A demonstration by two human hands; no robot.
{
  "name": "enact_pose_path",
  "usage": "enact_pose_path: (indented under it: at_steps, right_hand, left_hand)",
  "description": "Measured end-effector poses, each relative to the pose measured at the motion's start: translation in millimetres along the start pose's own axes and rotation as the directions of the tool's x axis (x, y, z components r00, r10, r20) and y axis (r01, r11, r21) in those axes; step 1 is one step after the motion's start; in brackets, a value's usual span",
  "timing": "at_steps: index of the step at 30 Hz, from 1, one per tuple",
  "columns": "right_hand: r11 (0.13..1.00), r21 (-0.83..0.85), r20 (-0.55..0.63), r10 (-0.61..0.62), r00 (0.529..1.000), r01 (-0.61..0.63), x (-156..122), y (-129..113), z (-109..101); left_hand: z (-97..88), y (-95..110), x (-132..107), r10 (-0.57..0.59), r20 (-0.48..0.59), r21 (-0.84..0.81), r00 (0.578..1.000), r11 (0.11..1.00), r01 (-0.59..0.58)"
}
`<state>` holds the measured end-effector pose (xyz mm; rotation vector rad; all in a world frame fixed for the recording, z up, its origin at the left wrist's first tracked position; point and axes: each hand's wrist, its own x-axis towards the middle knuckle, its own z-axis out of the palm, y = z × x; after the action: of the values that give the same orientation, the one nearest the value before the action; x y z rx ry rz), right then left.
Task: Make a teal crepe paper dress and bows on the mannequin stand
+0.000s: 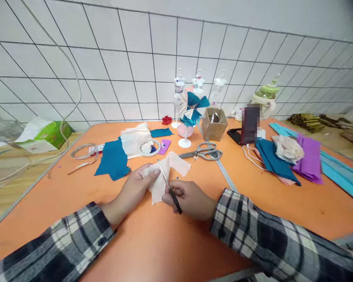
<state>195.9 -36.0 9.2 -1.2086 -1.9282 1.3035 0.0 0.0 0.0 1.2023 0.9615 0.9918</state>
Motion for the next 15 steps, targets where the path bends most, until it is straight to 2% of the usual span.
enact_pose_path:
  at_steps: [9, 15]
  right_hand:
    - [1.0, -0.013, 0.0, 0.014, 1.0, -0.014, -0.4, -3.1, -1.1]
    - [1.0, -0.013, 0.002, 0.023, 1.0, -0.023, -0.5, -2.6, -1.6]
  left_hand:
    - [2.8, 2.7, 1.6, 0.013, 0.011, 0.026, 1.0, 1.0, -0.014]
    - [5.5, 6.2, 0.7, 0.008, -0.019, 0.043, 1.0, 0.999, -0.008]
